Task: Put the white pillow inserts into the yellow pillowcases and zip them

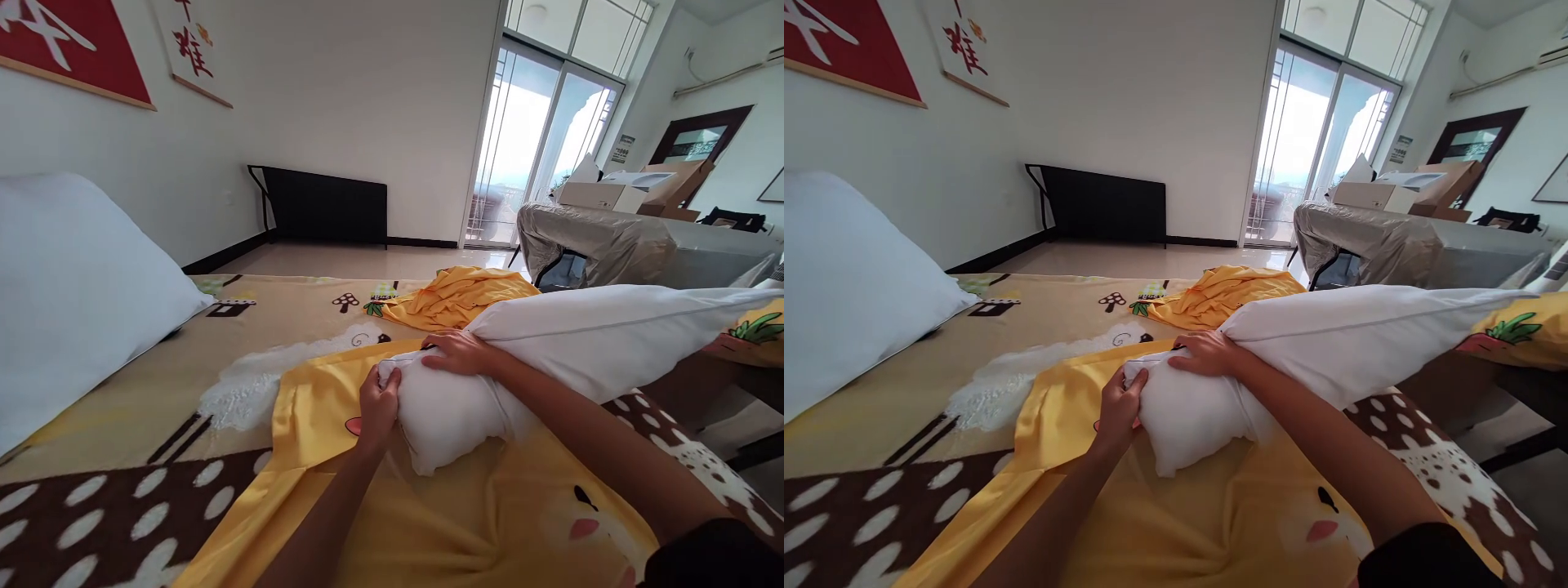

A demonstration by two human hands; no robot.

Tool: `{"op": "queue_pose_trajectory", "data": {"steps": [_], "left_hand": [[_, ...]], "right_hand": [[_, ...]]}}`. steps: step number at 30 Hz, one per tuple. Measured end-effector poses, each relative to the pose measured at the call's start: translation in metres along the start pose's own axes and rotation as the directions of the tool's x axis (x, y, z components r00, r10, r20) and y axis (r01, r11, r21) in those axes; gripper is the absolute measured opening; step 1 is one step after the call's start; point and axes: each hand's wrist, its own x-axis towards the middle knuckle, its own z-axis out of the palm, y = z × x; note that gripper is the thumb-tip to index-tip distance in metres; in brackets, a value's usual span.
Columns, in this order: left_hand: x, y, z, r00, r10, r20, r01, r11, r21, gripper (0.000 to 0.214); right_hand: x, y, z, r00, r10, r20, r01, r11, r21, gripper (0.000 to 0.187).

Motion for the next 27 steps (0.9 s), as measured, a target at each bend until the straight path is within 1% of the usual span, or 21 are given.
{"op": "queue_pose_trajectory", "data": {"steps": [2,3,5,6,7,8,11,14,16,18,20,21,22,23,24,25,26,27], "left_hand": [[0.000,0.001,0.000,1.000,-0.013,-0.015,0.013,1.000,-0.003,0.031],[0.000,0.002,0.000,1.000,-0.018,-0.020,0.018,1.000,-0.002,0.030],[-0.001,0.006,-0.001,1.000,-0.021,-0.021,0.021,1.000,0.013,0.029],[-0.002,0.008,-0.001,1.000,-0.020,-0.015,0.020,1.000,0.023,0.028],[-0.003,0.011,-0.002,1.000,-0.016,-0.006,0.016,0.999,0.035,0.028],[-0.003,0.014,-0.002,1.000,-0.010,0.005,0.010,0.999,0.046,0.028],[-0.006,0.024,-0.004,0.999,0.014,0.050,-0.018,0.997,0.078,0.029],[-0.011,0.035,-0.006,0.992,0.042,0.115,-0.055,0.993,0.105,0.030],[-0.014,0.043,-0.008,0.980,0.077,0.184,-0.106,0.983,0.152,0.031],[-0.017,0.052,-0.010,0.951,0.112,0.289,-0.174,0.964,0.200,0.032],[-0.017,0.059,-0.014,0.913,0.153,0.378,-0.228,0.960,0.161,0.034],[-0.015,0.061,-0.017,0.906,0.169,0.387,-0.225,0.969,0.105,0.035],[-0.013,0.063,-0.019,0.914,0.171,0.368,-0.204,0.978,0.050,0.035],[-0.011,0.064,-0.022,0.927,0.154,0.342,-0.172,0.985,0.023,0.032],[-0.008,0.064,-0.025,0.937,0.119,0.329,-0.137,0.990,0.030,0.027],[-0.006,0.065,-0.028,0.936,0.076,0.343,-0.106,0.992,0.068,0.022],[-0.005,0.066,-0.031,0.921,0.034,0.388,-0.090,0.988,0.127,0.018],[-0.005,0.068,-0.033,0.893,0.005,0.450,-0.097,0.978,0.182,0.014]], "right_hand": [[0.006,0.005,0.003,0.999,-0.044,0.009,0.044,0.999,-0.021,0.050],[0.007,0.007,0.004,0.997,-0.055,0.052,0.056,0.998,-0.015,0.051],[0.009,0.009,0.005,0.983,-0.047,0.180,0.044,0.999,0.025,0.055],[0.009,0.010,0.007,0.973,-0.036,0.226,0.027,0.999,0.043,0.058],[0.008,0.011,0.008,0.970,-0.021,0.244,0.008,0.999,0.054,0.061],[0.007,0.011,0.010,0.972,-0.010,0.236,-0.005,0.998,0.060,0.062],[-0.001,0.011,0.018,0.987,0.008,0.160,-0.022,0.996,0.086,0.061],[-0.016,0.010,0.026,0.998,0.031,0.053,-0.039,0.984,0.171,0.054],[-0.028,0.010,0.030,0.997,0.059,-0.052,-0.044,0.967,0.253,0.049],[-0.039,0.010,0.032,0.987,0.079,-0.140,-0.029,0.944,0.329,0.046],[-0.049,0.010,0.033,0.979,0.084,-0.184,-0.009,0.926,0.378,0.045],[-0.053,0.009,0.033,0.976,0.092,-0.198,-0.009,0.923,0.386,0.045],[-0.057,0.008,0.034,0.971,0.107,-0.213,-0.017,0.922,0.386,0.046],[-0.060,0.007,0.033,0.965,0.124,-0.230,-0.028,0.925,0.380,0.046],[-0.064,0.005,0.032,0.959,0.138,-0.248,-0.038,0.928,0.370,0.045],[-0.068,0.002,0.030,0.951,0.149,-0.272,-0.044,0.933,0.357,0.044],[-0.073,0.000,0.027,0.942,0.153,-0.300,-0.045,0.940,0.339,0.043],[-0.079,-0.003,0.023,0.931,0.152,-0.331,-0.043,0.948,0.315,0.042]]}}
